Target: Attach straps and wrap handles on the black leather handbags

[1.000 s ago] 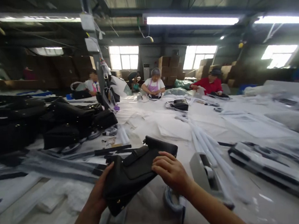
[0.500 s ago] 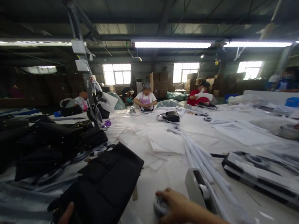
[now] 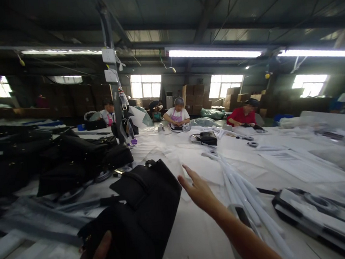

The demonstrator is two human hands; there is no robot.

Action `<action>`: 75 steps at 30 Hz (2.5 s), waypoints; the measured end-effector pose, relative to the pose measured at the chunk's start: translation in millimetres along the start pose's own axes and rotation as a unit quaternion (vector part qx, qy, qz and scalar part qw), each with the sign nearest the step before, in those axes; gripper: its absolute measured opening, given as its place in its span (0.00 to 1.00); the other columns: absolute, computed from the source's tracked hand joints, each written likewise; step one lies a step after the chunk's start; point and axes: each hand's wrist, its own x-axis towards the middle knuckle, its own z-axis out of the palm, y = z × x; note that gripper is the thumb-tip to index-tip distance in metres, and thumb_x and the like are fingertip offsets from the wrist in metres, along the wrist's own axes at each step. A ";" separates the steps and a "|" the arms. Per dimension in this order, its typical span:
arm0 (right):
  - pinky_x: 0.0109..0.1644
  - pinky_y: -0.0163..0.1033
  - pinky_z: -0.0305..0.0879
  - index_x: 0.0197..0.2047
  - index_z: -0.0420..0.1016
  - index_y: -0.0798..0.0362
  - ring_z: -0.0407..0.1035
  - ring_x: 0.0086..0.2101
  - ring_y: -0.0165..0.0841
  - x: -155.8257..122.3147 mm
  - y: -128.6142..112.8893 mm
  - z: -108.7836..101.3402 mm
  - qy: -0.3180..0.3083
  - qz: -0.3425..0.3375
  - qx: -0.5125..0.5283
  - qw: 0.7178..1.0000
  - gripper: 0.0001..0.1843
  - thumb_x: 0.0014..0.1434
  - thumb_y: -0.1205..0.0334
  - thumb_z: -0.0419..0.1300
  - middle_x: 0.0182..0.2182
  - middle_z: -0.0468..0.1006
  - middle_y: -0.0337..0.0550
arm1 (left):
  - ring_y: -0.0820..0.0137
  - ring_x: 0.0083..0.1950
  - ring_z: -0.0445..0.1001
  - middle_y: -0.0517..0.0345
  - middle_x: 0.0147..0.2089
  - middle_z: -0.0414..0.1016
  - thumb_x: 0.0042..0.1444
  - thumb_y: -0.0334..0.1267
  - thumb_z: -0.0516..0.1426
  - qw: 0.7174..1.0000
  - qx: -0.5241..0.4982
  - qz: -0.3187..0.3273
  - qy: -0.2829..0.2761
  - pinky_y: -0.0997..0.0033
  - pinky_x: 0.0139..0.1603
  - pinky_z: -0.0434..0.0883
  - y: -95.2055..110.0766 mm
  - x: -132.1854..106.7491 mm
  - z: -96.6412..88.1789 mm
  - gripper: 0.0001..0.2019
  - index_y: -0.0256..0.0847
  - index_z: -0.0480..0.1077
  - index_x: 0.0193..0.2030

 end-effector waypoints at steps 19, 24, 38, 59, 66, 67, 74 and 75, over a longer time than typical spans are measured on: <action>0.63 0.52 0.59 0.70 0.51 0.40 0.60 0.62 0.44 -125.0 34.5 22.5 -0.002 0.182 0.458 0.870 0.40 0.60 0.33 0.53 0.66 0.62 0.44 | 0.58 0.64 0.69 0.47 0.61 0.72 0.57 0.32 0.58 0.768 0.088 0.545 -0.325 0.55 0.59 0.73 -79.2 -88.0 83.8 0.30 0.46 0.58 0.66; 0.64 0.49 0.59 0.71 0.50 0.46 0.63 0.61 0.44 -128.0 29.9 16.0 -0.008 0.174 0.325 0.930 0.50 0.51 0.46 0.69 0.66 0.62 0.51 | 0.51 0.69 0.60 0.44 0.68 0.63 0.54 0.37 0.63 0.790 0.162 0.488 -0.334 0.43 0.63 0.67 -75.9 -90.3 79.7 0.37 0.47 0.53 0.69; 0.42 0.42 0.72 0.49 0.75 0.52 0.78 0.38 0.39 -158.8 -47.4 -3.2 0.069 -0.076 -0.191 0.976 0.12 0.66 0.59 0.54 0.42 0.82 0.48 | 0.55 0.66 0.65 0.48 0.64 0.69 0.52 0.47 0.66 0.854 0.090 0.341 -0.383 0.51 0.66 0.65 -57.7 -71.6 55.9 0.32 0.47 0.64 0.63; 0.44 0.45 0.67 0.53 0.76 0.44 0.75 0.37 0.37 -65.8 -52.0 -48.5 0.032 -0.300 -0.270 0.914 0.15 0.65 0.62 0.56 0.40 0.82 0.42 | 0.64 0.56 0.75 0.48 0.57 0.75 0.63 0.33 0.52 0.913 0.159 0.255 -0.275 0.62 0.51 0.77 -50.5 7.3 18.2 0.16 0.41 0.70 0.57; 0.40 0.42 0.69 0.53 0.75 0.44 0.74 0.36 0.36 -72.2 -72.1 -67.0 0.031 -0.356 -0.150 0.922 0.16 0.63 0.66 0.60 0.38 0.81 0.42 | 0.52 0.64 0.67 0.52 0.59 0.75 0.56 0.40 0.63 0.730 0.325 0.377 -0.469 0.38 0.67 0.55 -62.9 -10.1 36.5 0.15 0.49 0.74 0.51; 0.40 0.42 0.69 0.54 0.75 0.43 0.74 0.37 0.37 -73.9 -70.6 -68.4 0.017 -0.360 -0.136 0.923 0.18 0.62 0.68 0.60 0.39 0.81 0.42 | 0.50 0.64 0.67 0.52 0.58 0.75 0.54 0.39 0.64 0.715 0.348 0.377 -0.476 0.36 0.67 0.53 -66.6 -9.5 37.2 0.14 0.50 0.76 0.48; 0.52 0.44 0.72 0.55 0.74 0.39 0.76 0.43 0.36 -95.1 -31.9 -69.5 -0.079 -0.358 -0.088 0.926 0.23 0.61 0.71 0.58 0.39 0.81 0.40 | 0.59 0.46 0.79 0.53 0.37 0.82 0.61 0.34 0.54 0.801 0.380 0.302 -0.351 0.59 0.53 0.72 -66.4 16.0 7.6 0.10 0.45 0.77 0.34; 0.57 0.46 0.70 0.55 0.74 0.38 0.76 0.42 0.36 -101.3 -21.9 -66.8 -0.082 -0.348 -0.097 0.929 0.23 0.61 0.71 0.57 0.38 0.82 0.39 | 0.60 0.41 0.80 0.52 0.35 0.81 0.62 0.34 0.52 0.817 0.385 0.284 -0.323 0.62 0.45 0.74 -66.1 17.3 1.8 0.12 0.43 0.76 0.34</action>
